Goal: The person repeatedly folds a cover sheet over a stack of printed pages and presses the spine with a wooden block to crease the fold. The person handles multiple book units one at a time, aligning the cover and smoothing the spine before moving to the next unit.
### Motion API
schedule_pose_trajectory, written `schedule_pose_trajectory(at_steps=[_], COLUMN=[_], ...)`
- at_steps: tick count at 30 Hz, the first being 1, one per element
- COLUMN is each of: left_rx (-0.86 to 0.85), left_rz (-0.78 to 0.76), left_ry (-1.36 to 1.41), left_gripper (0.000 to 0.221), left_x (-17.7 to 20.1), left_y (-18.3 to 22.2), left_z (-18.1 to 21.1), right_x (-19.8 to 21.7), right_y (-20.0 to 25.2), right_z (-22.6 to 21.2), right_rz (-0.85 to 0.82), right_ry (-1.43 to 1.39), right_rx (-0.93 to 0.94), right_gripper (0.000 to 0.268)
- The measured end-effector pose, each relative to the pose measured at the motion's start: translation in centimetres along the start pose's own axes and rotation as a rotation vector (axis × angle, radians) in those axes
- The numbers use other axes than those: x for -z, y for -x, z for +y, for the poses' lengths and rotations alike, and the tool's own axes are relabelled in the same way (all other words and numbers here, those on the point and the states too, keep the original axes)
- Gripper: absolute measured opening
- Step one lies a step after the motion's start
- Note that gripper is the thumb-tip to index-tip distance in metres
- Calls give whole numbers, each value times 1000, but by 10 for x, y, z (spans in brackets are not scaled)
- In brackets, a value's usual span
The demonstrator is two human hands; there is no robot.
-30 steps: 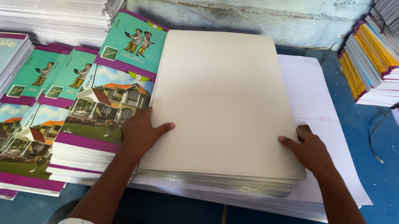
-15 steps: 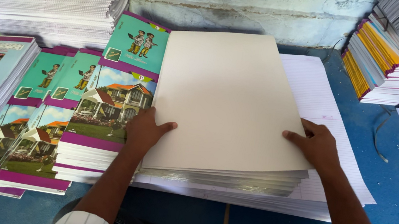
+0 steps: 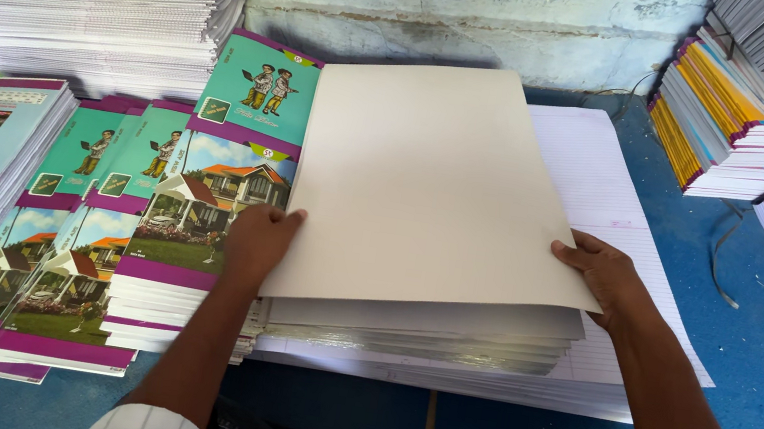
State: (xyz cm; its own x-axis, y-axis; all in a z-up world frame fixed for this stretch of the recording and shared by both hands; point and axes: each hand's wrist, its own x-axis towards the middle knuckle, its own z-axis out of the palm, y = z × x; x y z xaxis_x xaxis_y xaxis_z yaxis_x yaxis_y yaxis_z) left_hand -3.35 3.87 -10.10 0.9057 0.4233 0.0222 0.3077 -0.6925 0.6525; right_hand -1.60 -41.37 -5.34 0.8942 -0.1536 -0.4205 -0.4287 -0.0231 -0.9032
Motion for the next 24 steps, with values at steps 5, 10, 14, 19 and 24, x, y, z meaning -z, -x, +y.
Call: schedule_pose_trajectory(at_steps=[5, 10, 14, 19, 24], left_rx=[302, 496, 488, 518, 425], left_rz=[-202, -279, -267, -267, -269], left_ry=[694, 778, 712, 599, 590], left_gripper=[41, 43, 47, 43, 37], left_x=[-1, -6, -3, -1, -13], left_y=[-23, -23, -5, 5, 3], left_z=[-16, -11, 1, 18, 16], right_x=[2, 4, 4, 9, 22], right_y=[-6, -1, 5, 4, -5], right_z=[3, 5, 5, 0, -6], right_rz=[-15, -37, -25, 64, 72], right_ry=[8, 136, 230, 209, 143], right_rx=[-13, 113, 226, 131, 55], right_gripper=[58, 62, 59, 58, 53])
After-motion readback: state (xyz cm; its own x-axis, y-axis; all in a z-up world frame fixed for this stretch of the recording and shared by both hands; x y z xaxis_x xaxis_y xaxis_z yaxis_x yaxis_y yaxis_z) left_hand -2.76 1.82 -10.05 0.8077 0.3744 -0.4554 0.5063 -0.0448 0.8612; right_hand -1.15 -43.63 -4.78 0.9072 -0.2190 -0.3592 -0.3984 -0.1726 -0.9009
